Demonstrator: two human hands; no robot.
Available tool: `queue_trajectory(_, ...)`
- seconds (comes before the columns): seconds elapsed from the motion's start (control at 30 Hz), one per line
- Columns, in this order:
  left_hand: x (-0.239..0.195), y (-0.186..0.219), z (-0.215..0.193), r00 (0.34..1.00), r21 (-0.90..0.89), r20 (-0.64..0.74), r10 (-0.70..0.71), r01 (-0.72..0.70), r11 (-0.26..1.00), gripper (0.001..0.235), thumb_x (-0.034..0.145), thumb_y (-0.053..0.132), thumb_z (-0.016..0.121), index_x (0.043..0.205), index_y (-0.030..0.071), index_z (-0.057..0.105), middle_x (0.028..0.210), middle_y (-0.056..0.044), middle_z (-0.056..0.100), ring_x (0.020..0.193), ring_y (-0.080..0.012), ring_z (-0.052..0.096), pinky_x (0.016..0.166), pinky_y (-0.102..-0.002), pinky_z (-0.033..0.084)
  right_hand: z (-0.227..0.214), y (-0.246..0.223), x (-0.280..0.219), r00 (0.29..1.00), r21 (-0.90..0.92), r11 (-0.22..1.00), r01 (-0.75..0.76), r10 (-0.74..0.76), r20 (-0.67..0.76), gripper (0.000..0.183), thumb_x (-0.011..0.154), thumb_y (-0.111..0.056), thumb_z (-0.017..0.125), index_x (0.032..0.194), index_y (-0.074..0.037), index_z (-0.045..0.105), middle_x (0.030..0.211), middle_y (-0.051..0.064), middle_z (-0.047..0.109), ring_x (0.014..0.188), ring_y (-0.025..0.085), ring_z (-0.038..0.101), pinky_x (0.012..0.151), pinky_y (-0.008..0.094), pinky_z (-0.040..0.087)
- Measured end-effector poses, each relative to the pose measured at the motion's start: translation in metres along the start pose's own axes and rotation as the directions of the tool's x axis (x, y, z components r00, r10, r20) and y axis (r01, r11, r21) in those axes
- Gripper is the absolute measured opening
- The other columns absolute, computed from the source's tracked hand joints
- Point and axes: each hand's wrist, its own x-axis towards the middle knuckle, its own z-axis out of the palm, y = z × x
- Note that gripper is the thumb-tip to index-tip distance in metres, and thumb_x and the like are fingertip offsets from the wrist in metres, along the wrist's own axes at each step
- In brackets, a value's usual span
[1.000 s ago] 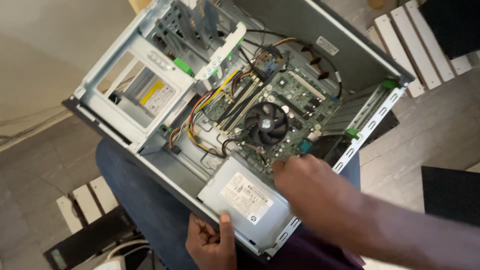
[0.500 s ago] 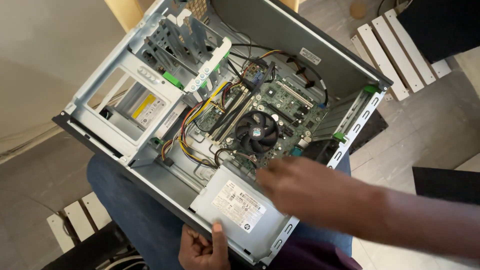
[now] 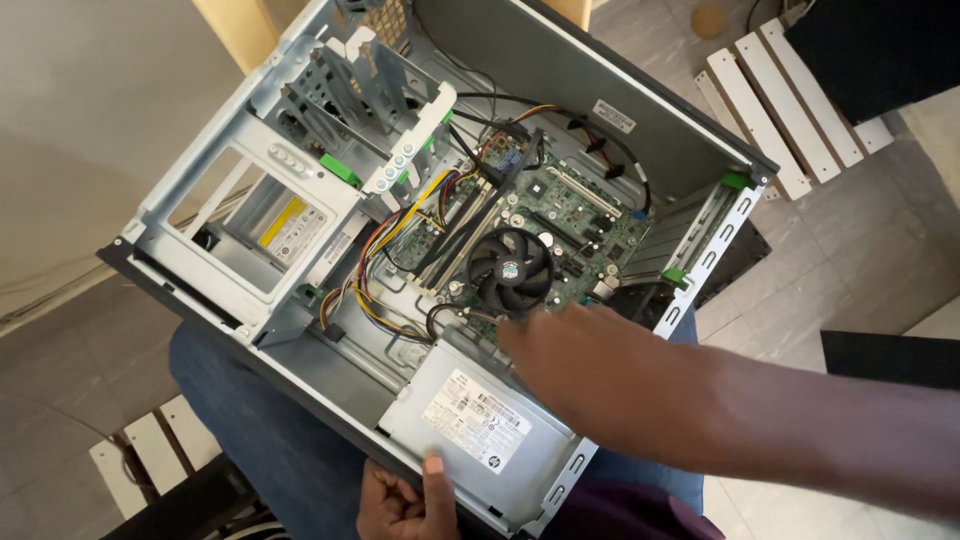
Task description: The person uses a yellow screwdriver to work on the internal components of a desktop computer case resting on their lap. They manipulate wires and components near the motherboard and power supply throughout the video.
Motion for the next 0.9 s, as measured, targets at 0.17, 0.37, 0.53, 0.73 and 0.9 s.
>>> queue_trajectory(0.17, -0.003, -0.015, -0.001, 0.998, -0.028, 0.007, -0.059, 0.059, 0.998, 0.028, 0.081, 0.023, 0.074, 0.072, 0.013, 0.049, 0.055, 0.009, 0.022, 0.048, -0.0003, 0.019, 0.042, -0.019, 0.019, 0.019, 0.01, -0.012, 0.895, -0.318, 0.901, 0.296, -0.378, -0.238, 0.017, 0.081, 0.009, 0.061, 0.089, -0.006, 0.064, 0.102, 0.016, 0.056, 0.071, 0.032, 0.063, 0.047, 0.049, 0.057)
queue_trajectory(0.37, 0.0, -0.017, 0.003, 0.999, -0.032, 0.011, 0.052, -0.051, 0.998, 0.028, 0.082, 0.021, 0.071, 0.072, 0.014, 0.046, 0.054, 0.008, 0.025, 0.046, -0.0008, 0.021, 0.042, -0.021, 0.016, 0.041, -0.005, 0.007, 0.987, -0.069, 0.996, 0.047, -0.058, -0.152, 0.018, 0.082, 0.008, 0.057, 0.092, -0.001, 0.068, 0.087, 0.022, 0.065, 0.06, 0.036, 0.072, 0.05, 0.05, 0.061)
queue_trajectory(0.53, 0.002, 0.0, 0.001, 0.995, -0.004, -0.009, 0.103, -0.104, 0.995, 0.043, 0.081, 0.026, 0.072, 0.063, 0.016, 0.035, 0.054, 0.008, 0.023, 0.047, -0.002, 0.019, 0.043, -0.022, 0.015, 0.008, -0.004, -0.001, 0.986, 0.106, 0.98, -0.168, 0.167, 0.018, 0.018, 0.098, -0.012, 0.056, 0.116, -0.011, 0.054, 0.089, 0.018, 0.07, 0.079, 0.052, 0.071, 0.067, 0.065, 0.055)
queue_trajectory(0.73, -0.001, -0.003, -0.001, 0.999, 0.011, 0.03, 0.013, -0.013, 1.0, 0.023, 0.082, 0.029, 0.075, 0.083, 0.008, 0.065, 0.054, 0.01, 0.024, 0.049, -0.0002, 0.018, 0.043, -0.019, 0.018, 0.007, 0.006, -0.022, 0.952, -0.083, 0.962, 0.26, -0.27, -0.146, 0.024, 0.085, 0.009, 0.056, 0.103, -0.007, 0.058, 0.108, 0.016, 0.054, 0.086, 0.037, 0.064, 0.063, 0.054, 0.057)
queue_trajectory(0.9, -0.001, -0.008, -0.003, 1.0, 0.083, 0.018, -0.004, 0.003, 0.997, 0.028, 0.082, 0.023, 0.072, 0.07, 0.013, 0.05, 0.054, 0.007, 0.023, 0.047, -0.0022, 0.02, 0.042, -0.022, 0.018, 0.037, 0.006, -0.021, 0.967, -0.186, 0.974, 0.127, -0.164, -0.196, 0.013, 0.106, -0.015, 0.058, 0.1, -0.004, 0.063, 0.091, 0.015, 0.062, 0.057, 0.03, 0.07, 0.046, 0.05, 0.059)
